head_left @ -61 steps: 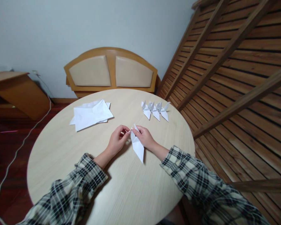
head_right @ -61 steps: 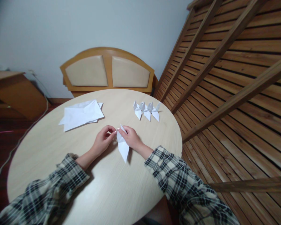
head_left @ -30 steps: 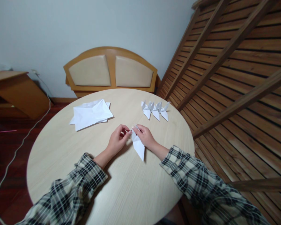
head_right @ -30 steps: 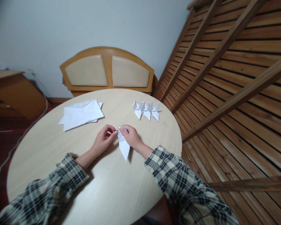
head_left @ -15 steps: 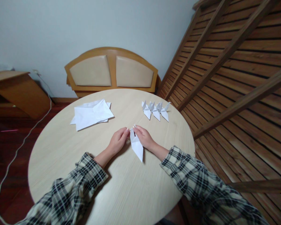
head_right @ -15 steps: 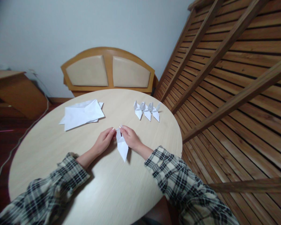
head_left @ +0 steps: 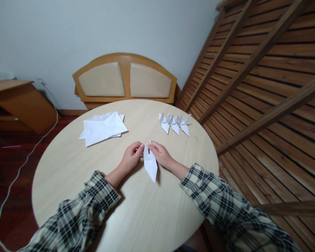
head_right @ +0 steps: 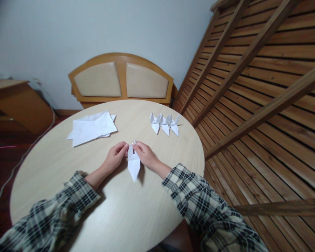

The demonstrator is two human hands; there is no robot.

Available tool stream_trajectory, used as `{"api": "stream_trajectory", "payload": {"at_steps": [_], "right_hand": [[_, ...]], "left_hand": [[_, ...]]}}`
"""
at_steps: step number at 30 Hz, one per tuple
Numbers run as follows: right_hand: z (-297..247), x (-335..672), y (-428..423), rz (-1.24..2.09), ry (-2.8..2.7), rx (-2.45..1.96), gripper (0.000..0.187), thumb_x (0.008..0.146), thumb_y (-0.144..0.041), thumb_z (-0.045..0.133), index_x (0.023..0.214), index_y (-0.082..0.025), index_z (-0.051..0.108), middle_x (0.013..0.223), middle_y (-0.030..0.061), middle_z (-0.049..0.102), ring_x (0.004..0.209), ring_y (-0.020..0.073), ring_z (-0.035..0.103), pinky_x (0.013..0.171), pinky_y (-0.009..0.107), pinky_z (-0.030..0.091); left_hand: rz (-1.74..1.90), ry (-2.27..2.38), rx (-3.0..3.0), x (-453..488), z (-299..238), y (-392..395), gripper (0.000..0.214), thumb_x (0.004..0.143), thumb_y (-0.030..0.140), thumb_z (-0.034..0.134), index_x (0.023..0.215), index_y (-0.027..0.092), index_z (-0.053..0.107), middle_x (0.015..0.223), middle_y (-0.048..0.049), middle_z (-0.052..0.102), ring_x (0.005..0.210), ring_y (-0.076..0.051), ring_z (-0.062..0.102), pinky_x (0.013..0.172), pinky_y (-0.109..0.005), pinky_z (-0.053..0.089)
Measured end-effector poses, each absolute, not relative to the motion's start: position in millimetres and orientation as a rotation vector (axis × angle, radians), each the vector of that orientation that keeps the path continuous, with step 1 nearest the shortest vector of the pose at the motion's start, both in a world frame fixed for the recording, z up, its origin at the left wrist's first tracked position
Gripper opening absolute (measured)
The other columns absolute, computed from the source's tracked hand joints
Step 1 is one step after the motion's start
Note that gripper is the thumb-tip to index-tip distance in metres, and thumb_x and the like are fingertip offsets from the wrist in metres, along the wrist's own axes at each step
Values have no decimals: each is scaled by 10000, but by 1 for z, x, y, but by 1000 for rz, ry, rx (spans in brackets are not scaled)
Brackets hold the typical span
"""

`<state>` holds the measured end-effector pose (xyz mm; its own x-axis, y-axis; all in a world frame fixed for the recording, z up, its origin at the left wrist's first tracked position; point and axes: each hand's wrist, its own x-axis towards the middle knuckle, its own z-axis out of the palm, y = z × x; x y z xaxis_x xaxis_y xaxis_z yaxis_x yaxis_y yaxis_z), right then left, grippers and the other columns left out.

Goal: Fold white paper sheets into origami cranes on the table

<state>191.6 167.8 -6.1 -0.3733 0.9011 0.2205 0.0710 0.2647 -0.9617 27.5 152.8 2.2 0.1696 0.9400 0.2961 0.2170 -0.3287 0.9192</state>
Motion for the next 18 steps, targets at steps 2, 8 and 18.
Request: {"api": "stream_trajectory", "payload": {"at_steps": [2,8,18], "right_hand": [[-5,191,167,1206,-1680,-912,404,898,-593,508,764,-213,494,719,-15,485,669,142,465,617,288,378],[-4,192,167,1206,-1710,-929,340,848,-523,622,868,-186,589,792,13,591,723,158,524,635,292,414],[-6,192,166,1191,-1776,-912,274,851,-445,625,821,-174,601,748,4,576,686,144,503,620,280,390]], "left_hand": [[1234,1128,1691,27,3,153,303,901,412,514,694,194,552,629,14,520,591,-136,485,571,-261,416],[1240,1141,1659,27,1,154,327,902,470,518,741,191,580,651,13,536,601,-140,503,572,-260,433],[1237,1102,1567,26,0,157,276,861,458,572,777,195,573,664,19,549,588,-130,512,559,-251,441]]}}
